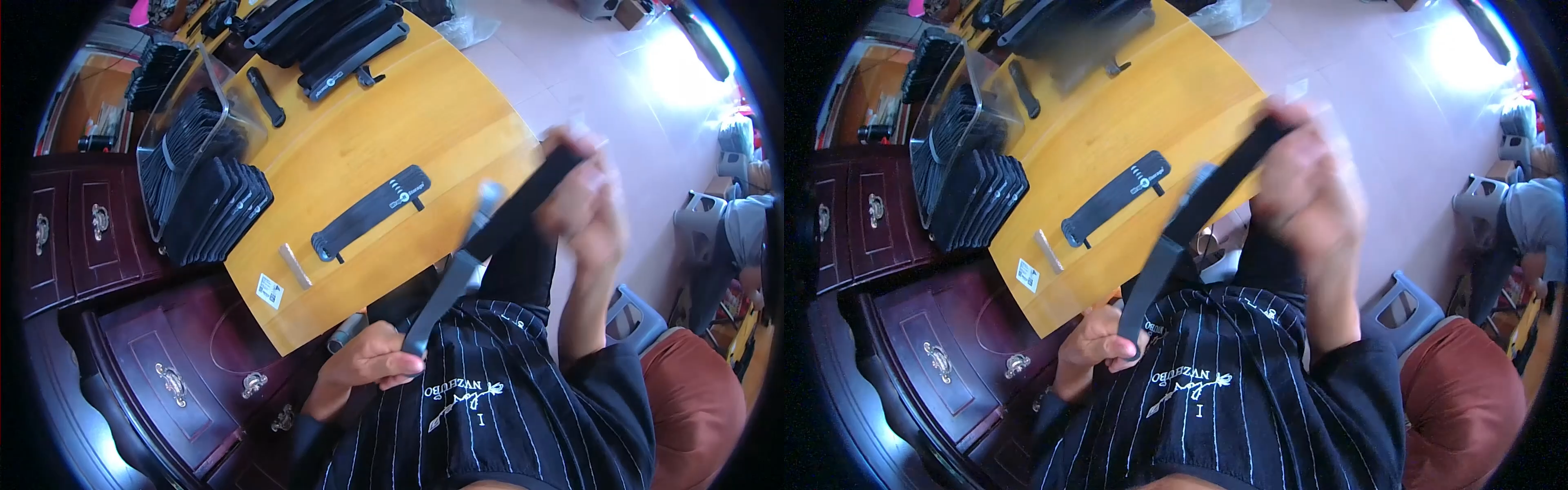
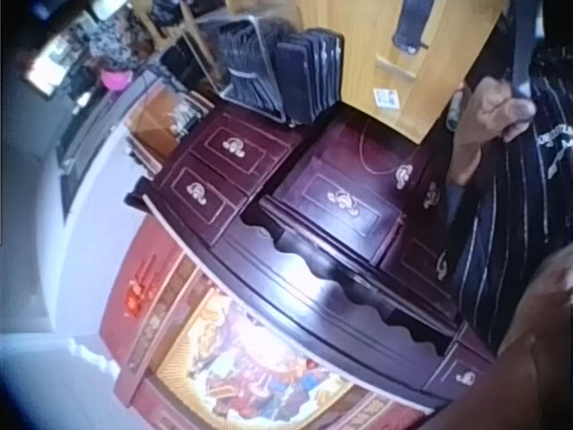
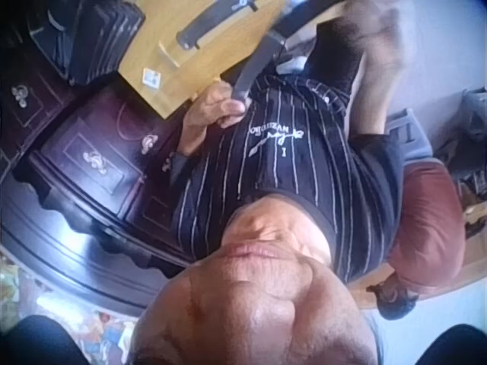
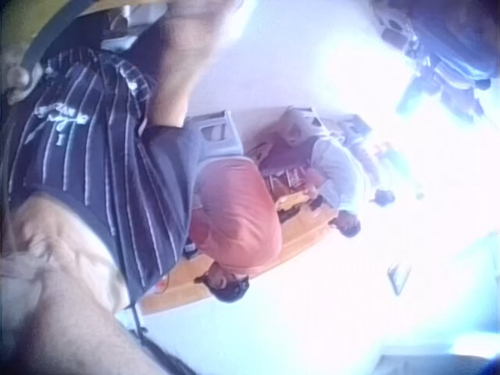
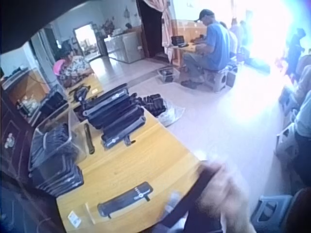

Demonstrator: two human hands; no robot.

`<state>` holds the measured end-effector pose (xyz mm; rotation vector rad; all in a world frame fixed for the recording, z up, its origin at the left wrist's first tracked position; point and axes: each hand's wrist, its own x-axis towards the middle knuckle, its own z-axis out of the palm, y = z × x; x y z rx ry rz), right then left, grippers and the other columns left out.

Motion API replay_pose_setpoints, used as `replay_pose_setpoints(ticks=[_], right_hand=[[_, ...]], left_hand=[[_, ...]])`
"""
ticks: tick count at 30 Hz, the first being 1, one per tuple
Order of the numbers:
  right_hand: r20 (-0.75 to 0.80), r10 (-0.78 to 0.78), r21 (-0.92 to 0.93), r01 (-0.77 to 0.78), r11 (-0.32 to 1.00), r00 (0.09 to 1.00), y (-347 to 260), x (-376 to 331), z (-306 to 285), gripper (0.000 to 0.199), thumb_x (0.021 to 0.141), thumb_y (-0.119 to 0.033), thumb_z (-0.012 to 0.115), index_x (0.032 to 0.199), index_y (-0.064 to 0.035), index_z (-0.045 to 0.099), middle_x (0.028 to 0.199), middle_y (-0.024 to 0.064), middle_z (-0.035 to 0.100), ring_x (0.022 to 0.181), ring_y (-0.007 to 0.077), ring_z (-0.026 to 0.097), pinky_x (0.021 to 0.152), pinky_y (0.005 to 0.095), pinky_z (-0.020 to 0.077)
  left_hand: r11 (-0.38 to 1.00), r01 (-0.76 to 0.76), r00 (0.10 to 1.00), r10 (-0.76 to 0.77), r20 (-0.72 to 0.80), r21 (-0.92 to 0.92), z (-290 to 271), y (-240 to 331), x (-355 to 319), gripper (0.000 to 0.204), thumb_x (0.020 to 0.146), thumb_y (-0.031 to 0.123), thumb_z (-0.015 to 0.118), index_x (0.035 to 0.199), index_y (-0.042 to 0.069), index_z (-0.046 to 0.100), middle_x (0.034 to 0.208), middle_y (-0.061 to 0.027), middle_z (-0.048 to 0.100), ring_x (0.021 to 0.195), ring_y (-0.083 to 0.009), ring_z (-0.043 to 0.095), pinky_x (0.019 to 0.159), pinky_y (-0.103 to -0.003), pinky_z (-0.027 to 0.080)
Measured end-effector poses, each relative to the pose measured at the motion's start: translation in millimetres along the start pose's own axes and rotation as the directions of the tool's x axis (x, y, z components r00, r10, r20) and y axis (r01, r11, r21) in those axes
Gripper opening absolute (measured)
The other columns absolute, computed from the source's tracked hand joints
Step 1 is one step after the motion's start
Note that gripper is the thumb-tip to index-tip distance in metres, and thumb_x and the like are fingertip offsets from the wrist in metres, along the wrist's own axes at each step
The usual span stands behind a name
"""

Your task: Removing excess rubber material from pre-cut holes in storage straps using a small metal poking tool.

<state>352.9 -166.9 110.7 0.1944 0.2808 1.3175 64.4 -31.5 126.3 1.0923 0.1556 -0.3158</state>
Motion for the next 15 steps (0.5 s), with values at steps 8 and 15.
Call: replay_pose_setpoints(ticks=[8, 15], right_hand=[[0.261, -0.89, -0.771, 0.636, 0.041, 0.374, -184, -29, 48, 0.032, 0.092, -0.013, 0.057, 0.064, -0.0113, 0.04, 0.054, -0.0057, 0.032, 0.043, 0.0039, 0.026, 0.037, 0.0201, 0.0193], [0.673, -0.365, -0.465, -0.016, -0.885, 0.644, -77, 76, 2, 0.023, 0.088, -0.025, 0.066, 0.085, -0.0025, 0.062, 0.062, 0.0016, 0.045, 0.06, 0.0064, 0.044, 0.054, 0.0238, 0.0384]], left_hand=[[0.97, -0.197, 0.931, 0.139, -0.338, -0.142, -14, -35, -73, 0.038, 0.096, 0.028, 0.052, 0.084, -0.006, 0.062, 0.073, -0.0148, 0.062, 0.06, -0.0177, 0.058, 0.05, -0.026, 0.045], [0.969, -0.245, 0.849, 0.207, -0.487, -0.015, -5, -34, -12, 0.032, 0.098, 0.021, 0.047, 0.111, -0.007, 0.058, 0.09, -0.014, 0.062, 0.071, -0.0183, 0.063, 0.061, -0.027, 0.05]])
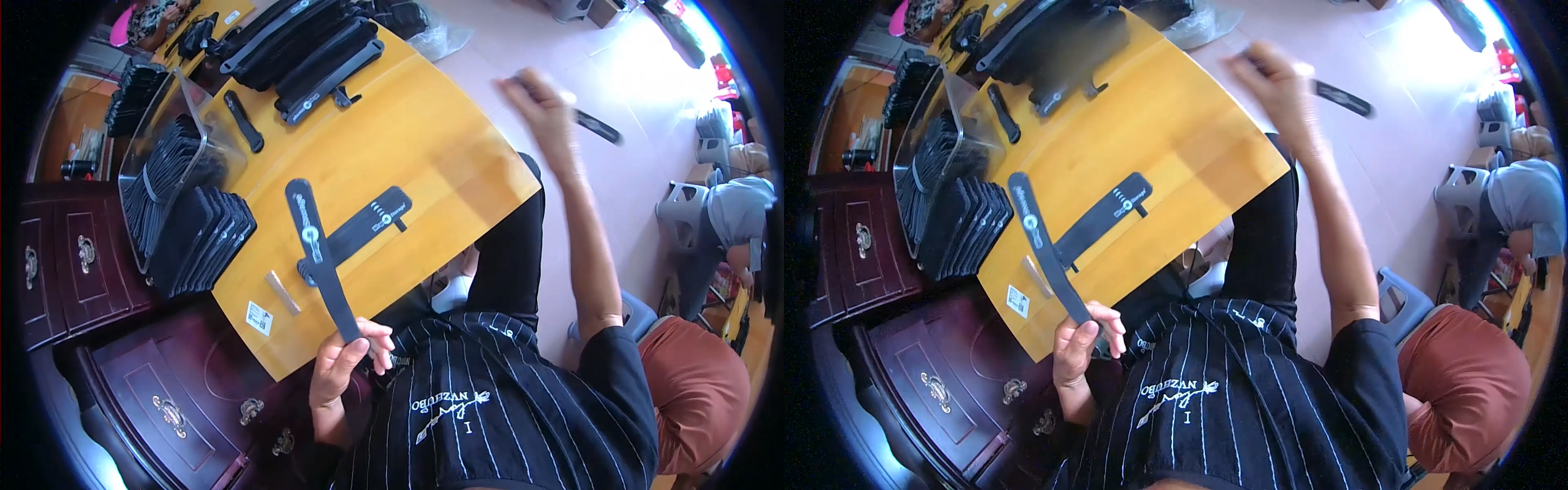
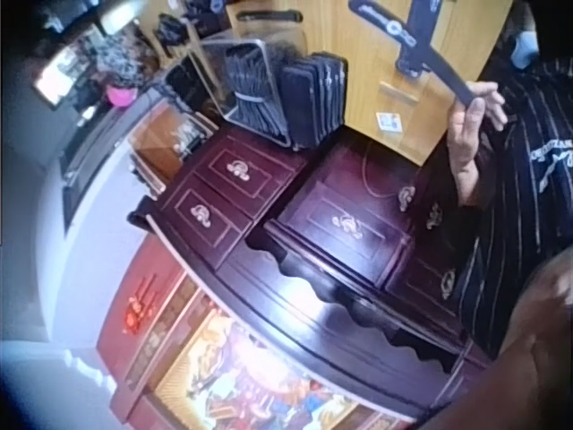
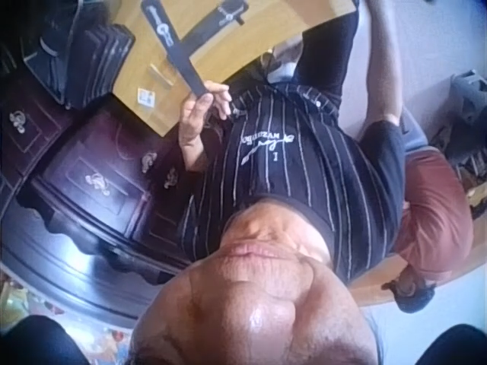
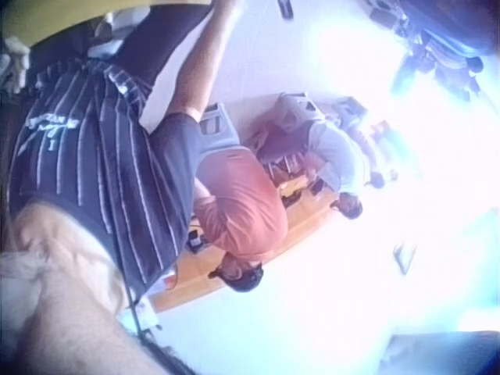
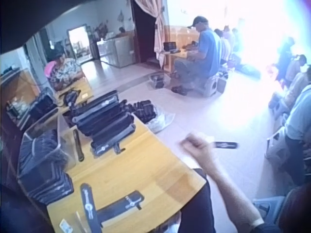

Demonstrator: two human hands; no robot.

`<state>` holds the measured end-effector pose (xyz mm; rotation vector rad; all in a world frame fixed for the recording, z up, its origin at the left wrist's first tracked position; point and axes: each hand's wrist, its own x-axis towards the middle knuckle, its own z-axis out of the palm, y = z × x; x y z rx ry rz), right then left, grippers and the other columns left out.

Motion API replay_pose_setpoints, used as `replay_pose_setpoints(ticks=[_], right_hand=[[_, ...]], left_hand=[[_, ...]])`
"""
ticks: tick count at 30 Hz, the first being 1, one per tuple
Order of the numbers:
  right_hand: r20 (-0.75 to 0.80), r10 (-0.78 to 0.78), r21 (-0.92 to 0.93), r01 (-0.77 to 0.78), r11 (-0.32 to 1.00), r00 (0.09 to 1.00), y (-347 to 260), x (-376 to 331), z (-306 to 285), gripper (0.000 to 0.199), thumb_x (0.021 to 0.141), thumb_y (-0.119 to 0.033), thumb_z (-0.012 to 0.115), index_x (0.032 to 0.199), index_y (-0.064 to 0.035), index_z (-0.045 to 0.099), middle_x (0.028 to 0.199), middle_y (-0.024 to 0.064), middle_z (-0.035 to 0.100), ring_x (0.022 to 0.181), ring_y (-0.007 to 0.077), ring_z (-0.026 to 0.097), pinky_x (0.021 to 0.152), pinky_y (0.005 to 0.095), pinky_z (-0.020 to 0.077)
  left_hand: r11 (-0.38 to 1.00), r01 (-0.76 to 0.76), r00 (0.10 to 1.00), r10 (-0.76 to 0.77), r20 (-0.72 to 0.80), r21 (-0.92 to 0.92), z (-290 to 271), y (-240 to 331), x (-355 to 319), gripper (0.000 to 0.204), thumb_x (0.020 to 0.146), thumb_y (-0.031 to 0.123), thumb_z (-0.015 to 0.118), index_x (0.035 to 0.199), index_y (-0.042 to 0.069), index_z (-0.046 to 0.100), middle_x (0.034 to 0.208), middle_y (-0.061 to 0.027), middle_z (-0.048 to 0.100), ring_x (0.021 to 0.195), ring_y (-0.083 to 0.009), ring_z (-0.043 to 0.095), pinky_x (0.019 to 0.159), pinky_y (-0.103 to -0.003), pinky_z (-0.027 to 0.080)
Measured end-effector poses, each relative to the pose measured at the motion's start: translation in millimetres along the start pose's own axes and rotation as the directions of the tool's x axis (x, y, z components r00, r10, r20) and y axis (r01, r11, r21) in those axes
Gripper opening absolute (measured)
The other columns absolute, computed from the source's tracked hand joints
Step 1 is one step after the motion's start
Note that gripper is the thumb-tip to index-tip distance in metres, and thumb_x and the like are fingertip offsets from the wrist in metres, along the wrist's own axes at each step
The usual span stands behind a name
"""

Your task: Removing excess rubber material from pre-cut holes in storage straps using a small metal poking tool.

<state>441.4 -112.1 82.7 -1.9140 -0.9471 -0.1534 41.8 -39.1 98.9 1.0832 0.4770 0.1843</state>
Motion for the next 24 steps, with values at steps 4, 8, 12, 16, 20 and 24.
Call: replay_pose_setpoints(ticks=[4, 8, 12, 16, 20, 24], right_hand=[[0.204, 0.016, 0.018, -0.02, 1.0, 0.979, -23, -6, 64, 0.025, 0.086, -0.026, 0.065, 0.082, -0.0028, 0.059, 0.066, 0.0123, 0.054, 0.06, 0.0212, 0.055, 0.06, 0.035, 0.0447], [0.286, -0.086, -0.011, 0.093, 0.996, 0.954, -27, -4, 97, 0.025, 0.086, -0.027, 0.06, 0.08, -0.003, 0.057, 0.073, 0.0136, 0.057, 0.069, 0.0314, 0.059, 0.062, 0.0395, 0.0458], [0.323, -0.068, -0.045, 0.087, 0.995, 0.944, -37, 0, 125, 0.025, 0.086, -0.027, 0.059, 0.079, -0.0034, 0.056, 0.074, 0.0138, 0.056, 0.07, 0.0323, 0.059, 0.063, 0.0405, 0.0462], [0.357, -0.071, -0.034, 0.089, 0.995, 0.931, -42, 2, 144, 0.022, 0.082, -0.026, 0.058, 0.077, -0.0045, 0.059, 0.076, 0.0126, 0.059, 0.072, 0.0325, 0.062, 0.064, 0.0418, 0.0492], [0.389, -0.127, -0.033, 0.152, 0.988, 0.913, -45, 2, 152, 0.028, 0.086, -0.03, 0.061, 0.08, -0.0026, 0.058, 0.077, 0.0118, 0.059, 0.07, 0.0307, 0.061, 0.064, 0.0394, 0.049], [0.445, -0.129, -0.058, 0.172, 0.983, 0.886, -52, 8, 141, 0.039, 0.086, -0.04, 0.063, 0.081, -0.0013, 0.059, 0.078, 0.0147, 0.06, 0.072, 0.0313, 0.063, 0.065, 0.0392, 0.0498]], left_hand=[[0.996, -0.075, 0.997, 0.075, 0.003, -0.043, 8, -7, 22, 0.033, 0.099, 0.022, 0.048, 0.113, -0.006, 0.056, 0.078, -0.0064, 0.053, 0.063, -0.0125, 0.054, 0.056, -0.023, 0.044], [0.978, -0.116, 0.991, 0.103, -0.088, -0.171, 21, -21, 30, 0.04, 0.1, 0.03, 0.044, 0.111, -0.006, 0.056, 0.073, -0.0034, 0.047, 0.056, -0.0094, 0.043, 0.05, -0.022, 0.034], [0.945, -0.2, 0.973, 0.16, -0.166, -0.257, 17, -30, 32, 0.056, 0.098, 0.049, 0.039, 0.11, -0.004, 0.054, 0.066, -0.0035, 0.042, 0.051, -0.0121, 0.036, 0.046, -0.025, 0.032], [0.905, -0.248, 0.966, 0.205, -0.156, -0.345, 14, -35, 31, 0.056, 0.097, 0.052, 0.038, 0.113, 0.0, 0.051, 0.07, -0.0057, 0.045, 0.056, -0.0144, 0.041, 0.048, -0.027, 0.034], [0.922, -0.318, 0.943, 0.283, -0.176, -0.221, 19, -30, 34, 0.052, 0.096, 0.049, 0.044, 0.115, 0.001, 0.049, 0.074, -0.0094, 0.05, 0.063, -0.0166, 0.047, 0.053, -0.029, 0.039], [0.941, -0.325, 0.94, 0.309, -0.146, -0.096, 21, -24, 34, 0.043, 0.094, 0.038, 0.054, 0.116, 0.001, 0.047, 0.092, -0.0217, 0.061, 0.076, -0.0234, 0.057, 0.067, -0.034, 0.047]])
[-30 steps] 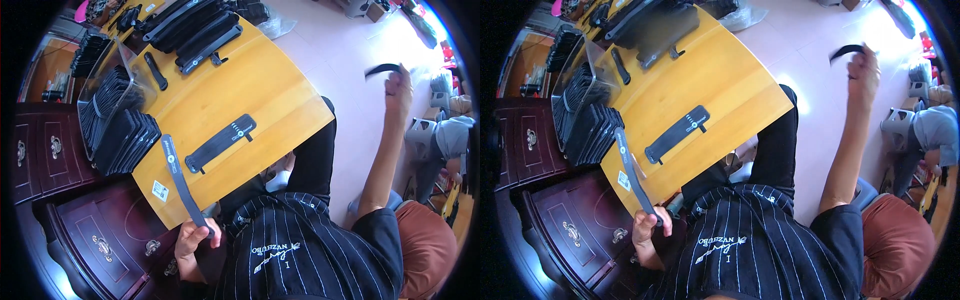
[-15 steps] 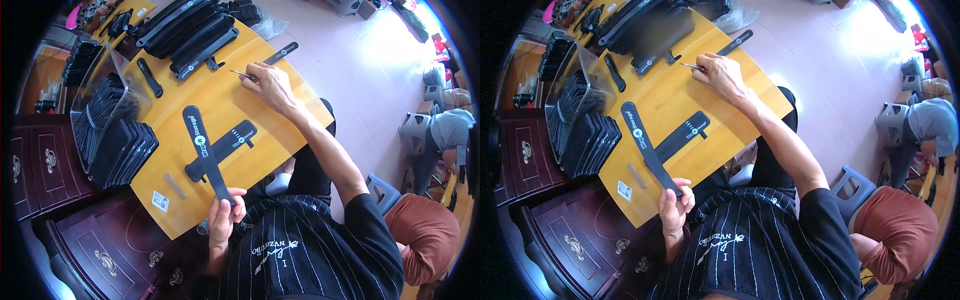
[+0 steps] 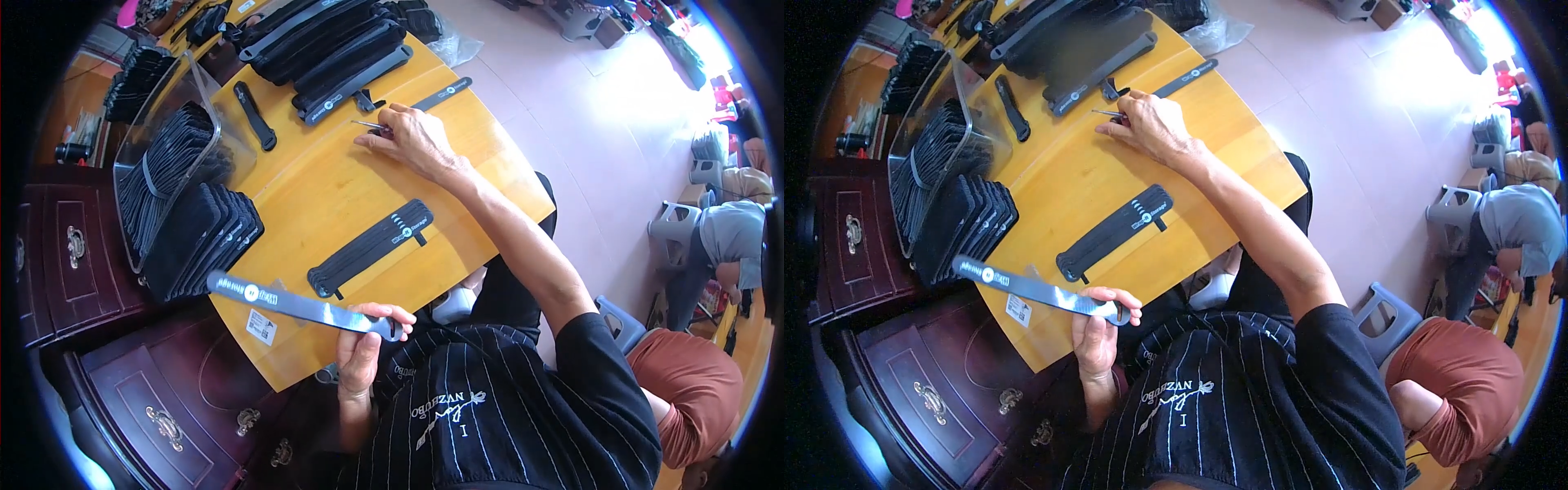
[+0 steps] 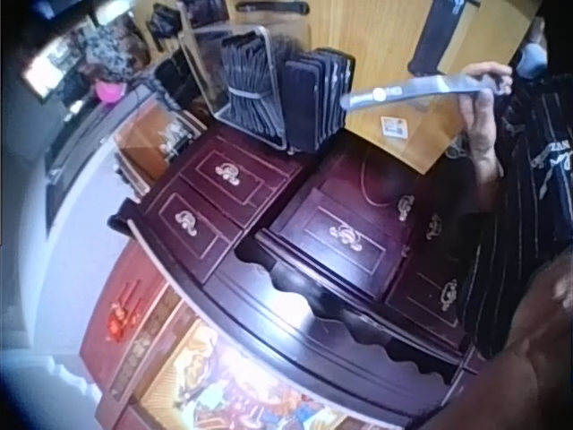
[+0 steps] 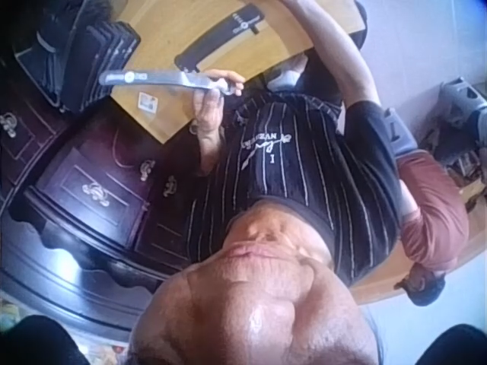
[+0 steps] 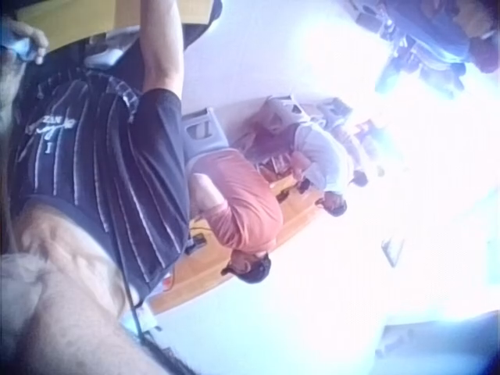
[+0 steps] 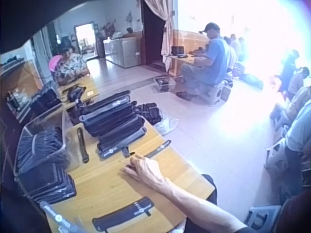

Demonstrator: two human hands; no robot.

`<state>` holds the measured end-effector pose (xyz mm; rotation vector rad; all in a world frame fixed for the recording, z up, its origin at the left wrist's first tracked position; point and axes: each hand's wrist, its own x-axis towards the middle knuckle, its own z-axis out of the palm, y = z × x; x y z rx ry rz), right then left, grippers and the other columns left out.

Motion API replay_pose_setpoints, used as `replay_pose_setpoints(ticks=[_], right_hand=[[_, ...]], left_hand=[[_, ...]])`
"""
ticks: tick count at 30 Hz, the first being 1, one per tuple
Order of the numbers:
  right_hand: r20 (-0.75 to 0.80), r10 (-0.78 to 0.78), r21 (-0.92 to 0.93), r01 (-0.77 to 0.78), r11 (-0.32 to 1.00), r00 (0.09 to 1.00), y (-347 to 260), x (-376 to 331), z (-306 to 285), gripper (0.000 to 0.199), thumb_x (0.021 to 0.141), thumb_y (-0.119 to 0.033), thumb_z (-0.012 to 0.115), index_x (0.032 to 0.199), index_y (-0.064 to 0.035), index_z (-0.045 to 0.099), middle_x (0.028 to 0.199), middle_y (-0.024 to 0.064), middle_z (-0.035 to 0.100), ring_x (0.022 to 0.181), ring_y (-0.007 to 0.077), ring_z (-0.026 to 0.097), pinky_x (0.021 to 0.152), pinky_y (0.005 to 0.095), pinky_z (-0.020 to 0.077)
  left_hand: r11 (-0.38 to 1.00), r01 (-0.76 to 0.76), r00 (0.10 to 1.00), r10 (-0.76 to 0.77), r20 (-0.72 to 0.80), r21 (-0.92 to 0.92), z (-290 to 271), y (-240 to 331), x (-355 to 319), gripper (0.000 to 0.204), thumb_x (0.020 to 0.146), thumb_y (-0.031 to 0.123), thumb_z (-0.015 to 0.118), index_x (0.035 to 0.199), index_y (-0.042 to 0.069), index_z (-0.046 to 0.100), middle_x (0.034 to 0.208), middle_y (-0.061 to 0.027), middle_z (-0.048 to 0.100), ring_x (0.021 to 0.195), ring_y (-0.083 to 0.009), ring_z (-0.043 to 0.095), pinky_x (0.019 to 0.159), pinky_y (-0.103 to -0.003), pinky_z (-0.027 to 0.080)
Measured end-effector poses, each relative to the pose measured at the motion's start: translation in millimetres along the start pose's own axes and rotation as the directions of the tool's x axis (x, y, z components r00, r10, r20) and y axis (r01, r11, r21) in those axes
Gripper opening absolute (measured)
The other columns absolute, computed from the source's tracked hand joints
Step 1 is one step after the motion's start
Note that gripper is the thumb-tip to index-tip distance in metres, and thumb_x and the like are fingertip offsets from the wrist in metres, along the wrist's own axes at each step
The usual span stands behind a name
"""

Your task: Removing excess rubber material from pre-cut holes in storage straps using a small metal poking tool.

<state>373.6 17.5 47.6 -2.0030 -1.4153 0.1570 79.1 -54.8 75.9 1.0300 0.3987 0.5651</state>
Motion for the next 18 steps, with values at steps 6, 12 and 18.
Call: replay_pose_setpoints(ticks=[6, 12, 18], right_hand=[[-0.097, 0.138, 0.162, -0.121, 0.979, 0.986, -21, -31, -38, 0.034, 0.094, -0.036, 0.051, 0.098, -0.0025, 0.053, 0.076, 0.0237, 0.063, 0.073, 0.0415, 0.063, 0.067, 0.0477, 0.0495], [0.128, 0.15, 0.512, -0.194, 0.837, 0.98, -81, -132, -83, 0.018, 0.093, -0.02, 0.056, 0.094, -0.0014, 0.056, 0.071, 0.0149, 0.058, 0.061, 0.027, 0.058, 0.059, 0.0351, 0.0463], [0.118, 0.024, 0.608, -0.091, 0.789, 0.993, -108, -174, -65, 0.017, 0.091, -0.014, 0.061, 0.102, -0.0009, 0.064, 0.077, 0.0076, 0.06, 0.062, 0.015, 0.058, 0.057, 0.0279, 0.0455]], left_hand=[[0.98, -0.151, 0.983, 0.135, -0.127, -0.127, 22, 0, 11, 0.031, 0.095, 0.02, 0.055, 0.12, 0.005, 0.047, 0.122, -0.0313, 0.054, 0.094, -0.0292, 0.063, 0.08, -0.038, 0.052], [0.937, -0.347, 0.917, 0.333, -0.218, -0.028, 6, 3, 36, 0.032, 0.093, 0.014, 0.059, 0.122, 0.002, 0.05, 0.125, -0.0255, 0.055, 0.099, -0.0235, 0.063, 0.08, -0.034, 0.054], [0.952, -0.305, 0.917, 0.304, -0.257, 0.038, 4, -3, 39, 0.031, 0.092, 0.007, 0.059, 0.121, 0.001, 0.05, 0.122, -0.0246, 0.057, 0.102, -0.023, 0.063, 0.084, -0.034, 0.055]])
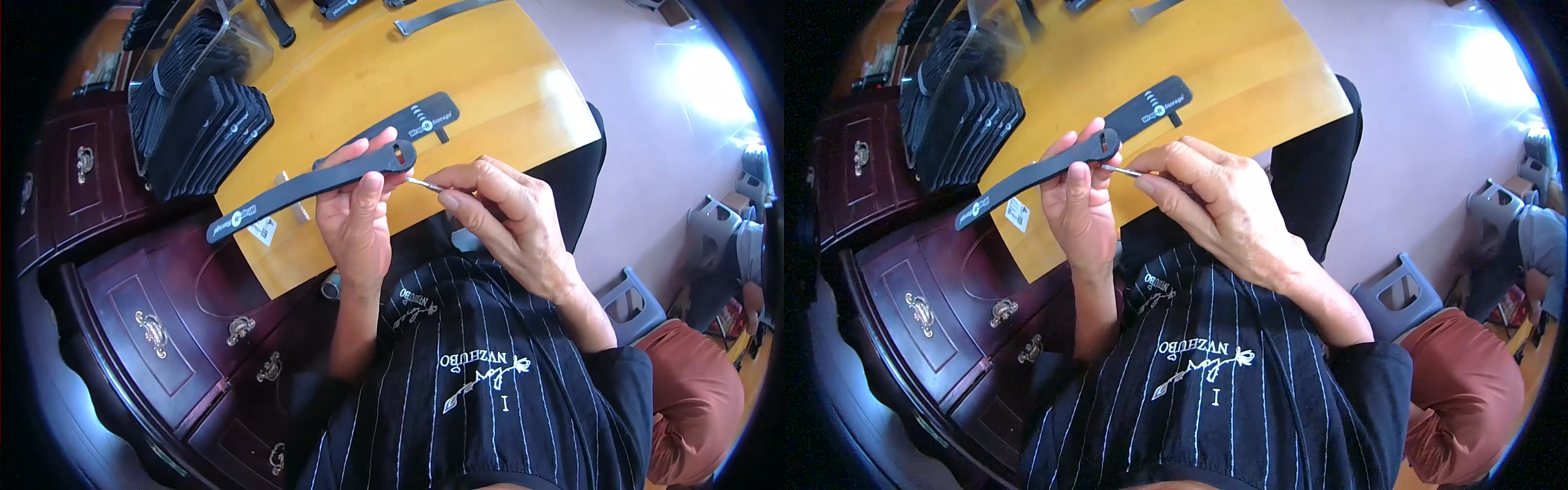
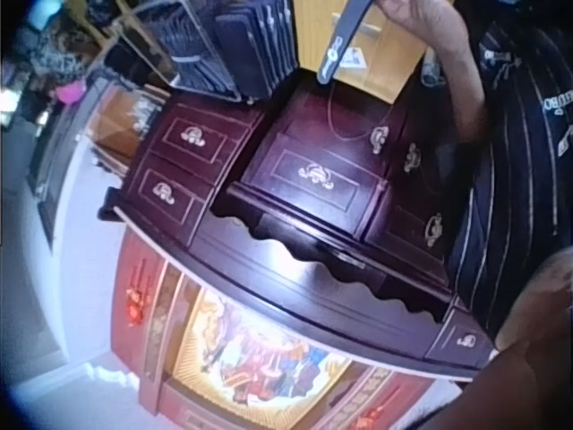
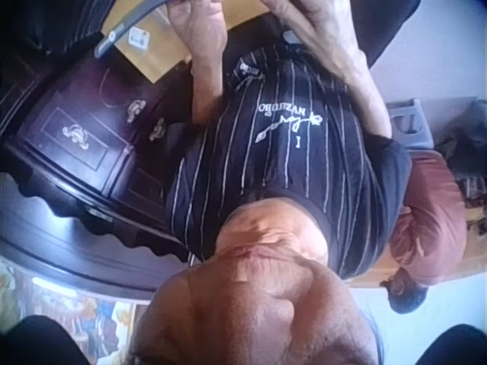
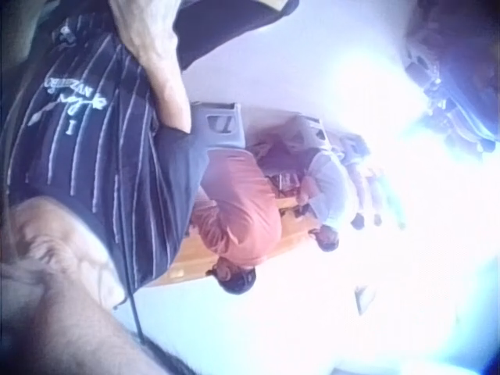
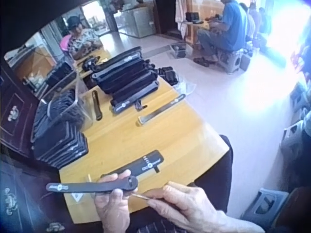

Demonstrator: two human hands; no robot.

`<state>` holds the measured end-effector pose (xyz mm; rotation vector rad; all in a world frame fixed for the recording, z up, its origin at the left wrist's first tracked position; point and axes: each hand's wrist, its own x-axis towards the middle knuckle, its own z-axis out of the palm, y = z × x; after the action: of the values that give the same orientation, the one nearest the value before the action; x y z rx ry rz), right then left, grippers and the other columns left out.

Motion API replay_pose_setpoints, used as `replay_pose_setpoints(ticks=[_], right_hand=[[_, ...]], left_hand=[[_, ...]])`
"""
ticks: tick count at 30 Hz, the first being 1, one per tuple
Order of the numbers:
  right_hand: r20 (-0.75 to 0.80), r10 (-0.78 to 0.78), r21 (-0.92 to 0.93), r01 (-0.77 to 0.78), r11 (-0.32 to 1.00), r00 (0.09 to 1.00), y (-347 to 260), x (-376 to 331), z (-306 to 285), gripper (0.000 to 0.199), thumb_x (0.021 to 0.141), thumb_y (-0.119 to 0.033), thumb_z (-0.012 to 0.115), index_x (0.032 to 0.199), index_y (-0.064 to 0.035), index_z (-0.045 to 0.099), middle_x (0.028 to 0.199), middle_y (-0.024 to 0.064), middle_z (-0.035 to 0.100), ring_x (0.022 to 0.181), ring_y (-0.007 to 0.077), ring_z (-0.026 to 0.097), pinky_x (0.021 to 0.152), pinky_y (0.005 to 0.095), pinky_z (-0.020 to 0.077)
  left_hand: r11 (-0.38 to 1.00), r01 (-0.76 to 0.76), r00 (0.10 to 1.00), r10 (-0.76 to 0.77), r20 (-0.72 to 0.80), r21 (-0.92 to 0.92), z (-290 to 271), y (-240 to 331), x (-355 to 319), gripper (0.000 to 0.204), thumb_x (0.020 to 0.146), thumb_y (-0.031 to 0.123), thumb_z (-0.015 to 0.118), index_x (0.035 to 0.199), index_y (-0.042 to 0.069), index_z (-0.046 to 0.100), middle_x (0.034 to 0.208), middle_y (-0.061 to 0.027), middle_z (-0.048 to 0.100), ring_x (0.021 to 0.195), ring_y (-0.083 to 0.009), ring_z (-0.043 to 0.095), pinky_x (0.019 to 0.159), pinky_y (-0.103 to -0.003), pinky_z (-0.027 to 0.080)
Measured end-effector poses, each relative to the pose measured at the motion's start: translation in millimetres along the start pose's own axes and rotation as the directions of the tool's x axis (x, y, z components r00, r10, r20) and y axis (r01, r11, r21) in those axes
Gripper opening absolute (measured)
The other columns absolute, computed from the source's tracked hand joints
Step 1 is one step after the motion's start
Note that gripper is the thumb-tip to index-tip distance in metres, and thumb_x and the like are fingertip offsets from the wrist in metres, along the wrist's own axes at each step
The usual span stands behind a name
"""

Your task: Removing excess rubber material from pre-cut holes in storage straps using a small metal poking tool.

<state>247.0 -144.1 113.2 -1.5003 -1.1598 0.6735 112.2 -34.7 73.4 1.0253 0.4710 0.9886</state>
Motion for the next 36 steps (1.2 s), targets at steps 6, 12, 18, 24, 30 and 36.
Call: replay_pose_setpoints(ticks=[6, 12, 18, 24, 30, 36], right_hand=[[-0.017, -0.011, -0.138, 0.008, 0.99, 1.0, 3, -3, 6, 0.017, 0.09, -0.018, 0.061, 0.103, -0.0085, 0.064, 0.074, 0.0085, 0.056, 0.066, 0.0251, 0.061, 0.059, 0.0337, 0.0491], [-0.02, -0.007, -0.178, 0.004, 0.984, 1.0, 3, -2, 8, 0.017, 0.089, -0.019, 0.062, 0.103, -0.0087, 0.065, 0.075, 0.0083, 0.057, 0.066, 0.0249, 0.062, 0.059, 0.0337, 0.0498], [-0.028, 0.012, -0.155, -0.016, 0.988, 1.0, 4, 0, 10, 0.018, 0.089, -0.018, 0.062, 0.103, -0.0072, 0.065, 0.075, 0.009, 0.058, 0.067, 0.0257, 0.063, 0.059, 0.0341, 0.0503], [-0.005, -0.023, -0.173, 0.021, 0.985, 1.0, 7, 1, 10, 0.017, 0.09, -0.017, 0.061, 0.102, -0.0056, 0.065, 0.079, 0.0102, 0.061, 0.071, 0.0264, 0.064, 0.061, 0.0336, 0.0512], [0.011, -0.038, -0.177, 0.039, 0.983, 0.999, 9, 3, 10, 0.018, 0.09, -0.018, 0.061, 0.103, -0.0061, 0.065, 0.081, 0.0104, 0.062, 0.071, 0.0266, 0.065, 0.063, 0.0336, 0.0519], [0.006, -0.074, -0.128, 0.074, 0.989, 0.997, 11, 1, 13, 0.02, 0.089, -0.013, 0.061, 0.107, -0.0041, 0.066, 0.073, 0.0098, 0.057, 0.06, 0.0212, 0.056, 0.057, 0.0317, 0.0449]], left_hand=[[0.999, 0.001, 1.0, 0.0, -0.029, 0.047, 3, -6, -7, 0.031, 0.09, 0.0, 0.059, 0.12, -0.001, 0.051, 0.121, -0.0256, 0.058, 0.102, -0.0227, 0.063, 0.085, -0.032, 0.055], [0.992, -0.036, 0.999, 0.04, -0.032, 0.118, 3, -5, -9, 0.03, 0.089, -0.002, 0.059, 0.118, -0.002, 0.051, 0.121, -0.0263, 0.058, 0.105, -0.0224, 0.061, 0.087, -0.031, 0.054], [0.985, -0.087, 0.995, 0.092, -0.026, 0.148, 1, -8, -8, 0.03, 0.089, -0.003, 0.06, 0.117, -0.003, 0.051, 0.12, -0.0268, 0.058, 0.108, -0.0242, 0.06, 0.092, -0.032, 0.052], [0.959, -0.162, 0.985, 0.17, -0.016, 0.235, -2, -11, -9, 0.027, 0.088, -0.003, 0.06, 0.114, -0.002, 0.052, 0.119, -0.0274, 0.059, 0.113, -0.027, 0.058, 0.097, -0.034, 0.048], [0.917, -0.231, 0.968, 0.249, -0.016, 0.326, -5, -14, -11, 0.028, 0.088, -0.002, 0.062, 0.114, -0.002, 0.051, 0.117, -0.028, 0.059, 0.111, -0.0284, 0.059, 0.096, -0.035, 0.048], [0.937, -0.234, 0.969, 0.248, -0.02, 0.258, -5, -16, -10, 0.029, 0.087, -0.003, 0.061, 0.114, -0.002, 0.051, 0.117, -0.0275, 0.06, 0.111, -0.0295, 0.06, 0.097, -0.037, 0.048]])
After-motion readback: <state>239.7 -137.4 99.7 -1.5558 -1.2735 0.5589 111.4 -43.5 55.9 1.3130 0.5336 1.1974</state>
